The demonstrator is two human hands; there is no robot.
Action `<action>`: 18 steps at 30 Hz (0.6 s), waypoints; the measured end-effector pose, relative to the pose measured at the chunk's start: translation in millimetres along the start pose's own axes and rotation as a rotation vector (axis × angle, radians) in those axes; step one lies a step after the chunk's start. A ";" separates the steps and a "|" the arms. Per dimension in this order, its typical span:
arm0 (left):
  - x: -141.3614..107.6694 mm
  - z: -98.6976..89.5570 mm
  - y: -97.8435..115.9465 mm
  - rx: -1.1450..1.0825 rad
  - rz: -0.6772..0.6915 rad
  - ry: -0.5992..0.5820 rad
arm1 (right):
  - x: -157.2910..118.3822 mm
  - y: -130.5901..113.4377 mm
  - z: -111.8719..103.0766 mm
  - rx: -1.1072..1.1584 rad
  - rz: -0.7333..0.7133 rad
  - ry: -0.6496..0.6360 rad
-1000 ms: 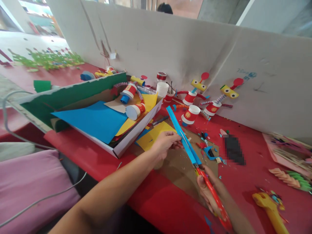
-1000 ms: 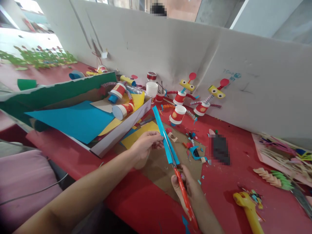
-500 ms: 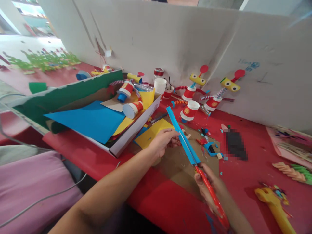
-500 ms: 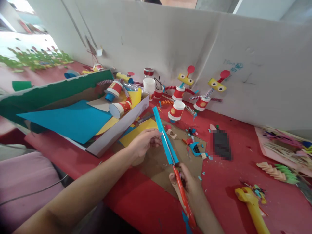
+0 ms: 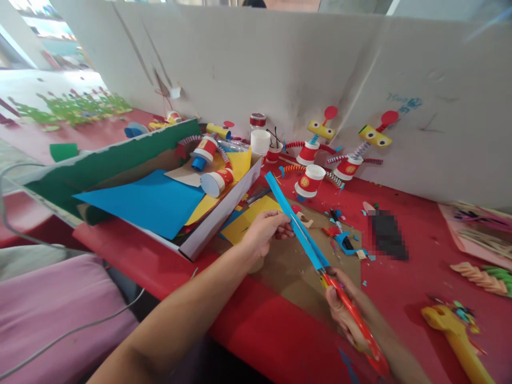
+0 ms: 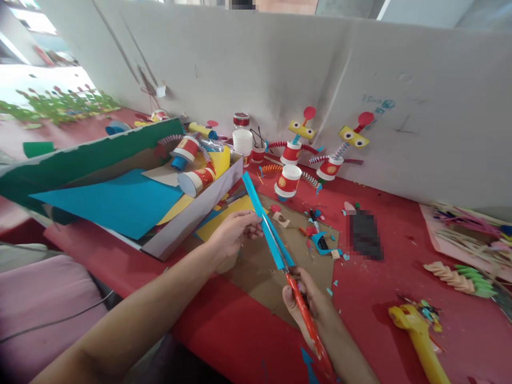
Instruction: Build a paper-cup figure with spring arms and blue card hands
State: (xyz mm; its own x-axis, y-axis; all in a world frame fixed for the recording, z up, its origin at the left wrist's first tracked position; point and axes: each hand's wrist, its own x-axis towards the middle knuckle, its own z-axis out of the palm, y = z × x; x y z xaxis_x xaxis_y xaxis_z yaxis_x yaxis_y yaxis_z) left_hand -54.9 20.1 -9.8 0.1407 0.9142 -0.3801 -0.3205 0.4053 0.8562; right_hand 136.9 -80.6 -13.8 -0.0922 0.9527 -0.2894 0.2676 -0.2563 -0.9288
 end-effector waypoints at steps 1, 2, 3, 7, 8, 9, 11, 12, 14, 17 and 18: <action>-0.4 0.1 0.3 -0.001 0.003 0.000 | -0.5 -0.3 0.1 0.010 0.001 0.000; -1.1 0.4 0.5 0.002 0.004 -0.005 | -1.3 -0.5 0.4 0.012 0.001 0.001; -1.9 0.9 0.7 0.010 0.002 -0.015 | -2.4 -0.7 0.8 0.016 0.000 0.002; -5.7 4.4 -0.5 0.064 -0.026 -0.071 | -8.5 -0.3 2.6 0.021 0.022 0.007; -6.3 5.2 -1.0 0.069 -0.029 -0.080 | -9.9 -0.2 2.7 0.025 0.039 0.003; -6.7 5.8 -1.5 0.069 -0.029 -0.087 | -11.1 -0.1 2.5 0.030 0.058 -0.005; -7.1 6.3 -2.1 0.064 -0.023 -0.093 | -12.3 0.3 1.3 0.043 0.097 -0.039; -7.1 6.3 -2.1 0.063 -0.021 -0.094 | -12.4 0.6 0.5 0.048 0.113 -0.062; -7.4 6.1 -1.5 0.061 -0.022 -0.093 | -12.0 1.9 -1.2 0.041 0.146 -0.099; -7.9 5.5 -0.3 0.044 -0.029 -0.101 | -11.2 4.9 -1.5 -0.044 0.177 -0.100; -8.0 5.4 0.0 0.033 -0.035 -0.107 | -11.2 5.9 -0.9 -0.077 0.179 -0.092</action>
State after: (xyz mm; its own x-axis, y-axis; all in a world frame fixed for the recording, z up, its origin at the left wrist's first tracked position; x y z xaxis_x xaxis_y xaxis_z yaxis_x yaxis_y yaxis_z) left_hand -51.0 12.9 -4.9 0.2514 0.8936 -0.3720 -0.2832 0.4354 0.8545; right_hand 140.3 -92.6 -15.9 -0.1231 0.8732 -0.4716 0.3598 -0.4036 -0.8412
